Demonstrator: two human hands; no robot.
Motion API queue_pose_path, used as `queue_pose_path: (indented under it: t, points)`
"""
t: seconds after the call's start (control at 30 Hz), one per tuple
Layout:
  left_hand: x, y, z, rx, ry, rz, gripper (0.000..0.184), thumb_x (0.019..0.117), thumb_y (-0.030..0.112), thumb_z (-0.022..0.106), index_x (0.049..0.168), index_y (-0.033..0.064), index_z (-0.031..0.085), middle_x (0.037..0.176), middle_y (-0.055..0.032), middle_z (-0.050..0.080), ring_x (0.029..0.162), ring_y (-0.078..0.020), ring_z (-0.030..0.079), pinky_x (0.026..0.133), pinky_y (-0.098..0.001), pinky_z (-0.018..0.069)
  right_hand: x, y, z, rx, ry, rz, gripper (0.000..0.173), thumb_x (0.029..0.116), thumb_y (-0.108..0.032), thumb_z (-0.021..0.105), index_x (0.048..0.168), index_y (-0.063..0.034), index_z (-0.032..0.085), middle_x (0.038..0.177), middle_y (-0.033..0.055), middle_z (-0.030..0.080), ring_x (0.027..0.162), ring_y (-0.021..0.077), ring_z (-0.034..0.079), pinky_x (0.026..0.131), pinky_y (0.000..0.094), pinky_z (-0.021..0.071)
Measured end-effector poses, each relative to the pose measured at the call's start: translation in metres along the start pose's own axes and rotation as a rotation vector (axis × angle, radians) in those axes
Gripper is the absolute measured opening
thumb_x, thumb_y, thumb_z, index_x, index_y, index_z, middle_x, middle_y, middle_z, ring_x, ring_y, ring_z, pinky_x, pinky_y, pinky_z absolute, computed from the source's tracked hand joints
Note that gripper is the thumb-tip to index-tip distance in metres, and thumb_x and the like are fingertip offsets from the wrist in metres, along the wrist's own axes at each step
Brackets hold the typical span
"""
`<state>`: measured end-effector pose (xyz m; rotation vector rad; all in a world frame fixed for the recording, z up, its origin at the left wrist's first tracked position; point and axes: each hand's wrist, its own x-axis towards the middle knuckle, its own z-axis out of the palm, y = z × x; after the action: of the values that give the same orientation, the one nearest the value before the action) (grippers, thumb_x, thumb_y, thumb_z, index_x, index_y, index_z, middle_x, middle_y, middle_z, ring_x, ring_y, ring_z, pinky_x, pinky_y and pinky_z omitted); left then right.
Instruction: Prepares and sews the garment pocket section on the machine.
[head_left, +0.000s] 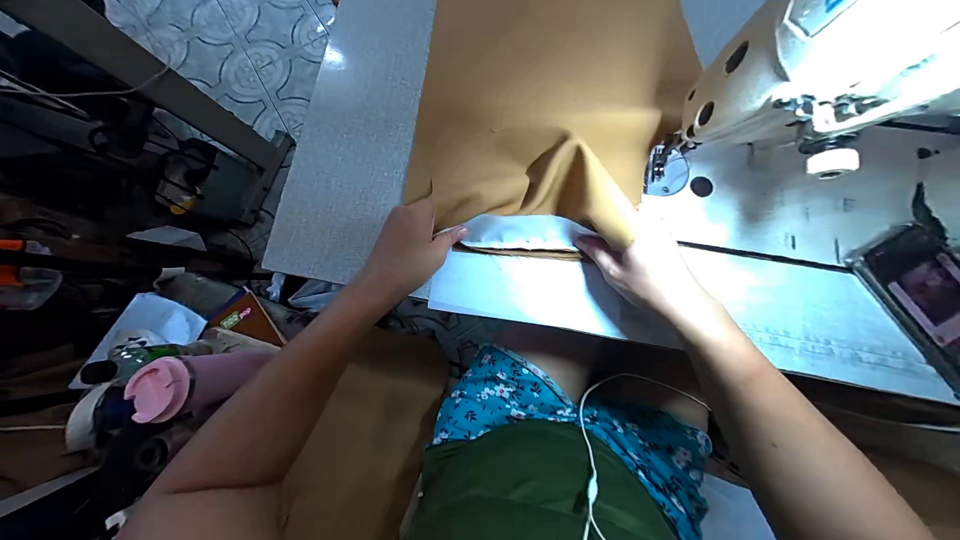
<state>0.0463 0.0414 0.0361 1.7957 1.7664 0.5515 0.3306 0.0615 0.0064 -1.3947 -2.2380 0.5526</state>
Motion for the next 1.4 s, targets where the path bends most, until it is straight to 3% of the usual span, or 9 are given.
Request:
queue_pose_path:
  t: [0.17,0.33,0.6,0.87,0.93,1.07,1.17,1.3,1.4]
  points:
    - [-0.002,-0.012,0.008,-0.047,0.212,0.243,0.024,0.0956,0.011,0.068,0.110,-0.0076,0.068,0.104,-0.0196,0.073,0.100,-0.0204,0.073,0.093,-0.0363,0.0565,-0.001,0.002,0.002,-0.043,0.099,-0.062,0.028,0.0928,-0.019,0.070,0.106,0.0052,0.071,0.100,0.0269,0.069,0.103,0.0465,0.065,0.095,0.0626,0.0465]
    - [-0.002,-0.019,0.014,0.009,0.157,0.284,0.033,0.0911,0.017,0.074,0.112,-0.0073,0.069,0.105,-0.0232,0.072,0.101,-0.0318,0.072,0.092,-0.0478,0.0556,-0.006,0.003,0.005,-0.079,0.047,-0.043,0.028,0.0927,-0.019,0.072,0.107,0.0043,0.071,0.100,0.0259,0.069,0.100,0.0476,0.064,0.090,0.0664,0.0449]
    - [0.007,-0.026,0.013,0.040,0.155,0.373,0.029,0.0878,0.004,0.075,0.111,-0.0115,0.068,0.110,-0.0279,0.070,0.109,-0.0403,0.068,0.100,-0.0516,0.0508,-0.011,0.006,-0.005,0.070,-0.013,0.051,0.033,0.0900,-0.016,0.075,0.113,0.0061,0.068,0.109,0.0256,0.068,0.113,0.0420,0.062,0.109,0.0621,0.0345]
    - [0.027,-0.045,-0.025,-0.114,-0.248,0.382,0.034,0.0966,0.012,0.047,0.122,-0.0069,0.061,0.114,-0.0143,0.068,0.108,-0.0065,0.063,0.096,-0.0271,0.0505,0.002,0.023,-0.037,0.108,-0.231,-0.068,0.022,0.0937,-0.009,0.066,0.111,0.0039,0.068,0.108,0.0219,0.069,0.109,0.0361,0.065,0.097,0.0570,0.0460]
    - [0.030,-0.044,-0.029,-0.172,-0.289,0.386,0.042,0.1003,0.017,0.040,0.128,-0.0067,0.060,0.124,-0.0131,0.066,0.117,-0.0043,0.060,0.104,-0.0272,0.0466,0.004,0.022,-0.043,0.085,-0.271,-0.112,0.019,0.0926,-0.006,0.063,0.107,0.0042,0.069,0.105,0.0211,0.070,0.106,0.0347,0.066,0.095,0.0546,0.0486]
    - [0.034,-0.042,-0.032,-0.182,-0.312,0.339,0.046,0.1048,0.026,0.034,0.127,-0.0057,0.059,0.116,-0.0089,0.067,0.108,0.0006,0.061,0.099,-0.0253,0.0491,0.006,0.021,-0.052,0.029,-0.369,-0.109,0.018,0.0901,-0.005,0.056,0.099,0.0038,0.070,0.107,0.0206,0.069,0.110,0.0343,0.064,0.094,0.0542,0.0477]
    - [0.035,-0.040,-0.031,-0.060,-0.274,0.451,0.052,0.1045,0.040,0.040,0.120,-0.0047,0.063,0.110,-0.0110,0.069,0.106,-0.0053,0.064,0.096,-0.0295,0.0512,0.008,0.026,-0.053,-0.001,-0.401,-0.111,0.018,0.0911,-0.008,0.055,0.089,0.0019,0.070,0.101,0.0185,0.069,0.105,0.0322,0.065,0.090,0.0522,0.0483]
    - [0.028,-0.040,-0.026,0.146,-0.162,0.666,0.086,0.0889,0.069,0.053,0.124,-0.0098,0.063,0.122,-0.0272,0.067,0.123,-0.0406,0.061,0.110,-0.0591,0.0394,0.013,0.025,-0.055,0.015,-0.431,-0.100,0.017,0.0940,-0.005,0.056,0.092,0.0042,0.070,0.101,0.0209,0.069,0.103,0.0349,0.065,0.087,0.0547,0.0478]
    - [0.024,-0.043,-0.017,0.249,-0.098,0.697,0.078,0.0843,0.061,0.066,0.121,-0.0077,0.066,0.122,-0.0287,0.067,0.123,-0.0505,0.059,0.111,-0.0741,0.0278,0.016,0.022,-0.055,0.048,-0.392,-0.104,0.020,0.0937,-0.004,0.052,0.098,0.0052,0.070,0.104,0.0211,0.069,0.106,0.0337,0.065,0.090,0.0538,0.0473]
